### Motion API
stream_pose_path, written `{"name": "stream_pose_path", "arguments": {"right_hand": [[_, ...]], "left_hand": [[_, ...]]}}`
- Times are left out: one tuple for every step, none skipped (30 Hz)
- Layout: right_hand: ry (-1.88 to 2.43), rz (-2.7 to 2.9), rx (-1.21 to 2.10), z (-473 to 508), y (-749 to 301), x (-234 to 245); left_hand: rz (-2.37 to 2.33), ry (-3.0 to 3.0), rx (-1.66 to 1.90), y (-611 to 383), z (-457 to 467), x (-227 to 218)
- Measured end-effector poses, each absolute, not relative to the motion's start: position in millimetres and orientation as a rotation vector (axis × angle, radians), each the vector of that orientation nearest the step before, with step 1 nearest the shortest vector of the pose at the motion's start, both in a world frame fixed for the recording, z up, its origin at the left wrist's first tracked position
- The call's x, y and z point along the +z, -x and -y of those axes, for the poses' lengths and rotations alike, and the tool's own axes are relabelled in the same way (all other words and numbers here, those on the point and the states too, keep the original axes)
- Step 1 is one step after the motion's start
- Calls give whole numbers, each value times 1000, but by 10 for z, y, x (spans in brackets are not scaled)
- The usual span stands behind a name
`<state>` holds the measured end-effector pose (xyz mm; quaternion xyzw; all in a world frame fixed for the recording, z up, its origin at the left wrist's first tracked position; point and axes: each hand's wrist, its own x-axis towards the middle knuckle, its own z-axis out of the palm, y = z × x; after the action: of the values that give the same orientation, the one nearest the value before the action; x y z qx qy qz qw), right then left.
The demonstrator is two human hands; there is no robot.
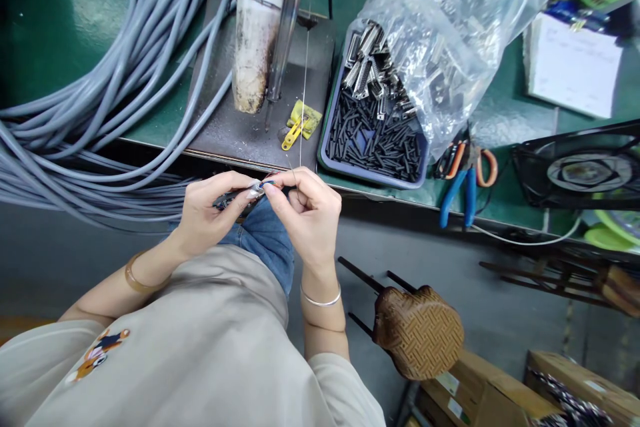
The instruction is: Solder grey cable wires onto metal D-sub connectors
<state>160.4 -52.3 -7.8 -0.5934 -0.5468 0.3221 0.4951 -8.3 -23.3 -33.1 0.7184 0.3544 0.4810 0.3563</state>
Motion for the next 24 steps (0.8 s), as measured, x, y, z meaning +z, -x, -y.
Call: {"name": "stream_pose_path", "arguments": {"right_hand": [[1442,1347,748,528,-1598,-69],[1441,1374,704,533,-1589,-61],[1437,1403,654,538,-1577,-55],[1433,1424,607,542,-1563,-53],[1428,1430,576,545,-1547,-54],[1422,1417,568,547,-1531,-60],[1412,1385,586,546,-1516,-70],[1403,1337,620,543,-1503,-82],[1392,1285,659,538,-1493,-94],[1380,1240,692,533,-1486,-107],[1370,1212,716,528,-1484,-118],[1365,1199,727,526,-1486,-128],[1360,1203,726,527,-1492,-137],[1354,1220,713,533,-1500,-147],[1345,1246,691,544,-1512,-157],[1334,1277,658,559,-1525,-168],[1320,1310,618,578,-1539,-181],[1307,1345,573,598,-1552,-194],[1302,1377,530,619,-1565,-208],[1304,1402,491,638,-1577,-220],[1313,1418,460,654,-1586,-230],[1324,1427,442,668,-1593,-237],[1334,1428,437,678,-1598,-240],[1341,1424,441,684,-1600,-239]], "left_hand": [[-916,-1868,1246,85,235,-332],[-921,-1868,1240,84,240,-331],[-929,-1851,1224,81,247,-327],[-935,-1810,1201,75,255,-322],[-937,-1746,1179,66,265,-316],[-929,-1666,1167,54,275,-309],[-918,-1582,1158,41,285,-304],[-902,-1508,1158,28,294,-301],[-884,-1455,1163,18,301,-299],[-870,-1429,1171,11,304,-299],[-863,-1431,1182,10,303,-301],[-862,-1459,1197,14,296,-305],[-860,-1507,1222,23,284,-311],[-853,-1574,1257,37,267,-320],[-842,-1655,1294,53,244,-331],[-818,-1746,1334,71,218,-344],[-781,-1838,1371,88,190,-360],[-739,-1924,1399,104,161,-377],[-697,-2002,1417,117,134,-394],[-664,-2063,1429,127,112,-410],[-640,-2108,1437,134,94,-424],[-624,-2137,1445,138,81,-436],[-617,-2152,1450,140,74,-444],[-613,-2157,1453,140,70,-450]]}}
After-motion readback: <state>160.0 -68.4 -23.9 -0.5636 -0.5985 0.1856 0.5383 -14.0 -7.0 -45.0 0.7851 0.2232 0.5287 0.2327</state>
